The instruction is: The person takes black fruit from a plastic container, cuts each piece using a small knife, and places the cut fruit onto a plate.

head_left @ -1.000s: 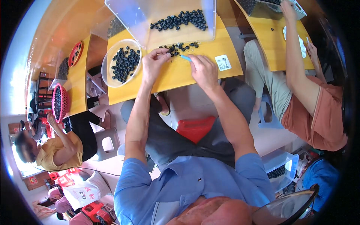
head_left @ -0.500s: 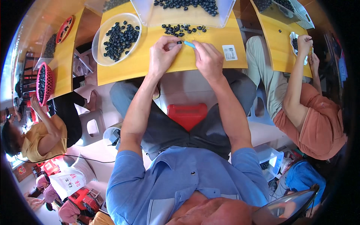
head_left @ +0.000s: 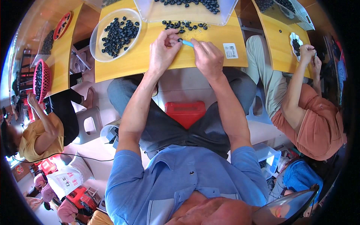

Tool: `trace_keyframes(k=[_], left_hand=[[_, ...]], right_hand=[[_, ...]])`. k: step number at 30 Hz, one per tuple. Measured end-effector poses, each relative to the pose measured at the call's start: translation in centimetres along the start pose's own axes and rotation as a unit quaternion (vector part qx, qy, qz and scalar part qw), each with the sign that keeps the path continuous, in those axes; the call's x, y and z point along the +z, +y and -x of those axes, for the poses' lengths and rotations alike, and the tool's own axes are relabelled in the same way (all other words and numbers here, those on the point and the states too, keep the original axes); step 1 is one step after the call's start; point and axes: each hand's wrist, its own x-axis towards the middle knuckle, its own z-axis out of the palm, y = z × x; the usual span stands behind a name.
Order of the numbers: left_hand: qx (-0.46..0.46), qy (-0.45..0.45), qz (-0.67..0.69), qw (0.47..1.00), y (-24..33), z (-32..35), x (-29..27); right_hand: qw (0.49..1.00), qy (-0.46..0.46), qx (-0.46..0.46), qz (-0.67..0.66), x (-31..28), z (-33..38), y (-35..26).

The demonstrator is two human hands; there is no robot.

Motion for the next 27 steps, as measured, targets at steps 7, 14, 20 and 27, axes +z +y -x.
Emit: trace_keyframes(k=[7,14,20,27], left_hand=[[0.06,0.008,-0.051,0.997,0.29,0.1,0.02],[0.071,0.009,-0.068,0.995,0.68,0.2,-0.06],[0.072,0.021,-0.055,0.996,0.7,0.35,0.04],[0.04,0.002,0.037,0.999,0.15,0.46,-0.4]], right_hand=[[1.0,-0.007,-0.006,0.006,-0.09,-0.02,-0.03],[1.0,-0.016,-0.007,0.012,-0.17,0.02,-0.14],[1.0,-0.003,0.006,0.015,0.01,-0.08,-0.51],[0.999,-0.021,0.042,0.022,-0.16,-0.36,-0.48]])
